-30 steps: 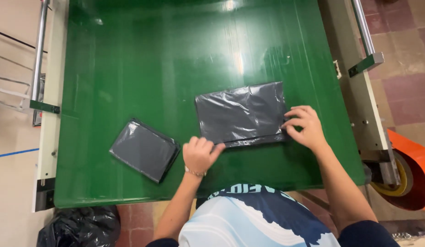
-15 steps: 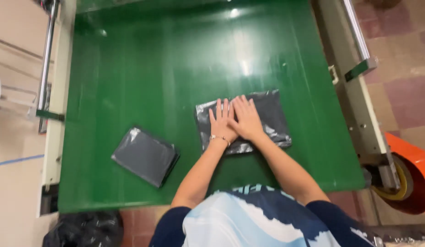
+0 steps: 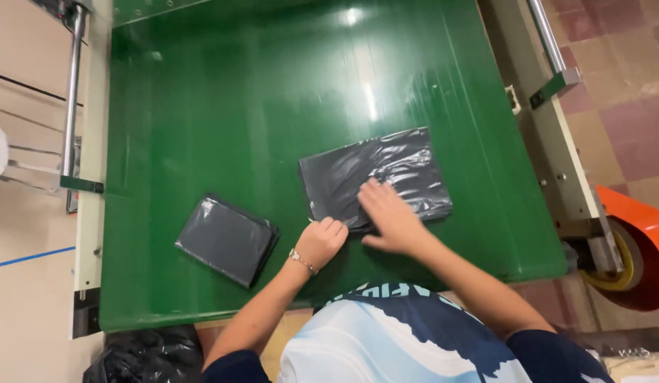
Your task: Folding black plastic bags and inserting them into clear plastic sleeves before placing them in a crate.
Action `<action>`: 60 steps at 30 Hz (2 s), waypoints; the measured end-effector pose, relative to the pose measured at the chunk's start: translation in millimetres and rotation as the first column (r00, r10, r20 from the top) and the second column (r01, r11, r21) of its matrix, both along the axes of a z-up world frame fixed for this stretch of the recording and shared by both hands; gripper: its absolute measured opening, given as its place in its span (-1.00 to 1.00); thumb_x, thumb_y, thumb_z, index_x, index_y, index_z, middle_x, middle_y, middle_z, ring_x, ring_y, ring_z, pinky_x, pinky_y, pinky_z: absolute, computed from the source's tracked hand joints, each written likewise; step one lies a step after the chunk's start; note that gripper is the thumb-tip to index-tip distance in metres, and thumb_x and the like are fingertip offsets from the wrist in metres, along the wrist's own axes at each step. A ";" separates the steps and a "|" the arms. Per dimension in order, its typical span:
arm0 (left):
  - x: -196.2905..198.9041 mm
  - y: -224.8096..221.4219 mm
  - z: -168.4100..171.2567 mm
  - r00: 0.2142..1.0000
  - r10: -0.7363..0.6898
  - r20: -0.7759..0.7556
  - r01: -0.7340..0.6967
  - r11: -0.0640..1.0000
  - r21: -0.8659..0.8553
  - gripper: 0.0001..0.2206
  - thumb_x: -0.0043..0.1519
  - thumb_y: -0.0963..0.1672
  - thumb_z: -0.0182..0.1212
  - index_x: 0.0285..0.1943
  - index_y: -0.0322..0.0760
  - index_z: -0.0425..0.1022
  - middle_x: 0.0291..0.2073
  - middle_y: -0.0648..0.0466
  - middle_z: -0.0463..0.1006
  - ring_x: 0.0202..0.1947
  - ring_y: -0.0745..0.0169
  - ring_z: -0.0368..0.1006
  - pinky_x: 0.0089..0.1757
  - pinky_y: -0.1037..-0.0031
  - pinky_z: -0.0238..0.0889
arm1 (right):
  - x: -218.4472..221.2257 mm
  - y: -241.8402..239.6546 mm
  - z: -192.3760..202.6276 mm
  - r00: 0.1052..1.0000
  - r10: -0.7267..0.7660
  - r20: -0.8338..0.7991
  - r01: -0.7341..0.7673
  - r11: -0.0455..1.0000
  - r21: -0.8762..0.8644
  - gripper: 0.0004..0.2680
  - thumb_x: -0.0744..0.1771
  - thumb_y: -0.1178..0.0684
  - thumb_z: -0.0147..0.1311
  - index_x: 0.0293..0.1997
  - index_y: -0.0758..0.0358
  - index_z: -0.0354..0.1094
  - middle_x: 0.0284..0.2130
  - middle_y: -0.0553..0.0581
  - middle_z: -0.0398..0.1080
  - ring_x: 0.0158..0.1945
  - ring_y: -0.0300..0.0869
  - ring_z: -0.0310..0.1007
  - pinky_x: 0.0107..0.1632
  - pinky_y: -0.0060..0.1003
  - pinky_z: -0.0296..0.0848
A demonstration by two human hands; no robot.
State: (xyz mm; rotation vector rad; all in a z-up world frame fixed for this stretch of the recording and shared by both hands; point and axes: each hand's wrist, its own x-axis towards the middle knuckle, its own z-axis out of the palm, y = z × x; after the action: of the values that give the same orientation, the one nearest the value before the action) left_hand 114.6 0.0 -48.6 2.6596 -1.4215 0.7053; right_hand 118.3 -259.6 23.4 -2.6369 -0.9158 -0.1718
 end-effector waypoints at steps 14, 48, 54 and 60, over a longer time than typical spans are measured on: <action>137.6 -65.8 25.8 -0.578 -0.269 -0.770 -0.310 0.946 -0.097 -0.38 0.37 0.18 -0.41 -0.01 -0.28 0.50 -0.02 -0.19 0.64 0.05 -0.08 0.58 -0.10 0.35 0.52 | -111.7 -51.4 -35.1 0.885 -0.120 -0.450 0.402 0.684 0.609 -0.68 0.26 0.27 0.03 0.06 0.05 0.57 0.01 0.03 0.59 0.17 -0.07 0.52 0.28 -0.08 0.38; -99.2 23.2 218.7 0.886 -0.454 -0.092 0.336 0.767 -0.546 -0.66 0.42 0.00 -0.19 -0.32 -0.17 0.39 -0.29 0.16 0.49 -0.29 0.11 0.43 -0.21 0.36 0.33 | -53.4 26.5 73.4 0.182 0.055 -0.982 0.937 0.294 0.190 -0.75 0.28 0.08 0.18 0.05 0.14 0.38 -0.23 0.12 0.52 -0.29 -0.12 0.50 -0.24 -0.22 0.51; -39.3 209.2 225.4 0.514 0.160 -0.843 -0.719 0.616 -0.322 -0.17 0.23 0.23 0.15 0.44 -0.47 0.18 0.31 -0.41 0.33 0.35 -0.34 0.27 0.31 0.03 0.12 | -17.8 180.4 139.3 0.310 0.261 -0.914 0.672 0.620 0.405 -0.59 0.13 0.34 0.33 0.07 0.37 0.44 -0.26 0.33 0.53 -0.26 0.11 0.59 -0.32 0.05 0.59; 4.8 333.8 118.8 0.421 0.149 -0.895 -0.837 0.444 -0.320 -0.61 0.31 0.13 0.23 0.04 -0.16 0.56 -0.15 -0.12 0.63 0.01 -0.17 0.53 -0.02 0.13 0.36 | 36.6 301.0 123.6 0.382 0.265 -0.885 0.371 0.833 0.410 -0.65 0.26 0.10 0.30 0.18 0.20 0.45 -0.13 0.07 0.53 -0.12 -0.16 0.52 -0.13 -0.18 0.54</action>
State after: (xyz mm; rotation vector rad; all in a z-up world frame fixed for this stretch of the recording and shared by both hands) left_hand 119.4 333.8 70.2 2.1272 0.1235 0.0009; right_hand 155.0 41.4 147.0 -1.6855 -0.2519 0.8654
